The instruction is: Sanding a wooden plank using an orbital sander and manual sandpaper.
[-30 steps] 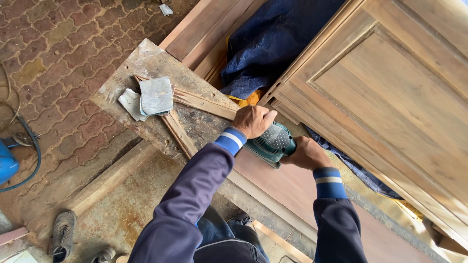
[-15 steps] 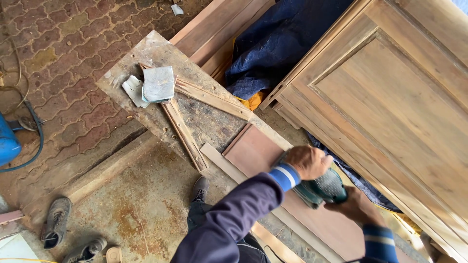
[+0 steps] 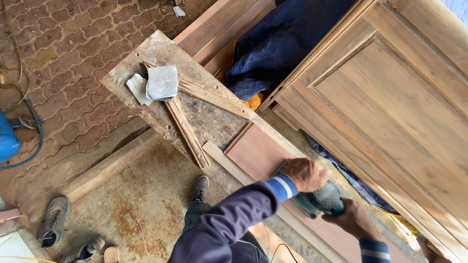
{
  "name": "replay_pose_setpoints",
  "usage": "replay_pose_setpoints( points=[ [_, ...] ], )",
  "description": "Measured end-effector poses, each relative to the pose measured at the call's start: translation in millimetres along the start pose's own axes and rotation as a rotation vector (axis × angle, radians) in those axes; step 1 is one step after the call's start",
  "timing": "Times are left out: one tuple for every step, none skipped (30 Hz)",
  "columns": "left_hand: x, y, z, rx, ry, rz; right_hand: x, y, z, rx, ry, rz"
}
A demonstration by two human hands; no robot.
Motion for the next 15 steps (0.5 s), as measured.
replay_pose_setpoints(
  points=[
    [3,15,6,0.001,-0.003,0.001,1,1,16,-0.001,-0.003,-0.002],
    [7,35,12,0.01,-0.019,-0.063,2,2,37,-0.014,0.053,-0.007],
    [11,56,18,0.019,-0.034,-0.128,3,2,59,-0.028,0.109,-0.013],
    [13,69,29,0.016,-0.034,-0.128,3,3,78,-0.029,0.111,-0.013],
    [15,86,38,-0.022,-0.058,-0.18,4,5,100,-0.023,0.149,-0.041],
    [17,102,47,-0.058,-0.082,-0.233,6,8,121,-0.015,0.185,-0.07],
    [19,118,55,-0.059,-0.081,-0.234,5,9,139,-0.015,0.187,-0.07],
    [21,130,67,-0.078,-0.022,-0.186,5,10,159,-0.022,0.231,-0.068],
    [23,143,79,-0.096,0.037,-0.137,6,11,179,-0.029,0.275,-0.067],
    [26,154,86,-0.098,0.038,-0.137,6,11,194,-0.029,0.276,-0.066],
    [30,165,93,-0.103,0.046,-0.137,6,12,209,-0.011,0.28,-0.084],
    [34,176,101,-0.108,0.054,-0.137,7,13,223,0.007,0.283,-0.101],
    [36,179,107,-0.109,0.055,-0.137,8,13,231,0.006,0.284,-0.1],
    [38,190,108,-0.156,-0.004,-0.251,8,13,236,0.012,0.258,-0.098],
    [41,200,108,-0.203,-0.065,-0.365,8,13,242,0.018,0.232,-0.096]
  ],
)
Point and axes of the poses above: each hand's wrist, its own x-axis away from the middle knuckle, its own y-axis out of the back of the hand, z = x × y, the point moved 7 cm from there along -x, towards the middle knuckle, and after that the axes turned 13 degrees about -y, right-handed, at the moved point
